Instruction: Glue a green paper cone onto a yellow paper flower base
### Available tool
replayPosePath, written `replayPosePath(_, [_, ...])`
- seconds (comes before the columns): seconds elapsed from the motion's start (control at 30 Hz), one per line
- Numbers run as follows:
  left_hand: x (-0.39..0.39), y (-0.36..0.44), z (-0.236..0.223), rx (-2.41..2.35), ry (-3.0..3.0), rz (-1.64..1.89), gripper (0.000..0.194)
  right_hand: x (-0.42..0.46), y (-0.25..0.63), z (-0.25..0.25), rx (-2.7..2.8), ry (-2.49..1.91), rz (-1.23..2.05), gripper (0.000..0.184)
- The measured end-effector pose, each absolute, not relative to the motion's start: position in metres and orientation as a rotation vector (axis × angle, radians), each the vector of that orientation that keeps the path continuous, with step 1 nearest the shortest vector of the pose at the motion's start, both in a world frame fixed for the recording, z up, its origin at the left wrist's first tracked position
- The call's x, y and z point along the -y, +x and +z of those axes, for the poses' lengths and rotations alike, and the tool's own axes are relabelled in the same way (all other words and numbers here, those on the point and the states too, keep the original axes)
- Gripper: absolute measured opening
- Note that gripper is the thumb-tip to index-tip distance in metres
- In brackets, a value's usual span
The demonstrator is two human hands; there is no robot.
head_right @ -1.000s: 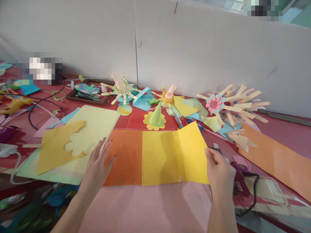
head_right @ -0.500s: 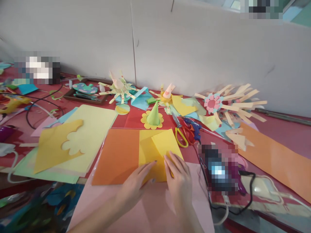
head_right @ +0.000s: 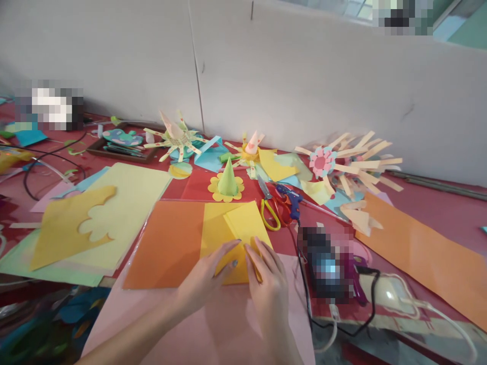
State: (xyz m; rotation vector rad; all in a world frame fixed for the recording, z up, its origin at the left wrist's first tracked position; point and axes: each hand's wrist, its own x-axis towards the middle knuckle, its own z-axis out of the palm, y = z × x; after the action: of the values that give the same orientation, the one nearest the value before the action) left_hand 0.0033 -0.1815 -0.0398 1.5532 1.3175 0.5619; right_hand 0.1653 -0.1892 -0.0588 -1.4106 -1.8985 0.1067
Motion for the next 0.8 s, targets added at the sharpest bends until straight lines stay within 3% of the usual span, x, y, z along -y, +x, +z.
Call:
replayPosePath(0.37, [0.176, 0.007, -0.035, -1.355, 1.557, 0.617, 0.035, 0.201, 0.187, -0.052, 2.227, -1.461, 0.141, 0.04])
replayPosePath(0.67, [0.176, 0.011, -0.04, -1.35, 1.532, 0.587, 0.034, 0.195, 0.198, -0.057, 2.006, -1.513, 0.2, 0.032])
replayPosePath(0.8, [0.179, 0.01, -0.042, -1.344, 1.524, 0.552, 0.035, 0.189, 0.2, -0.063, 1.83, -1.627, 0.178, 0.041])
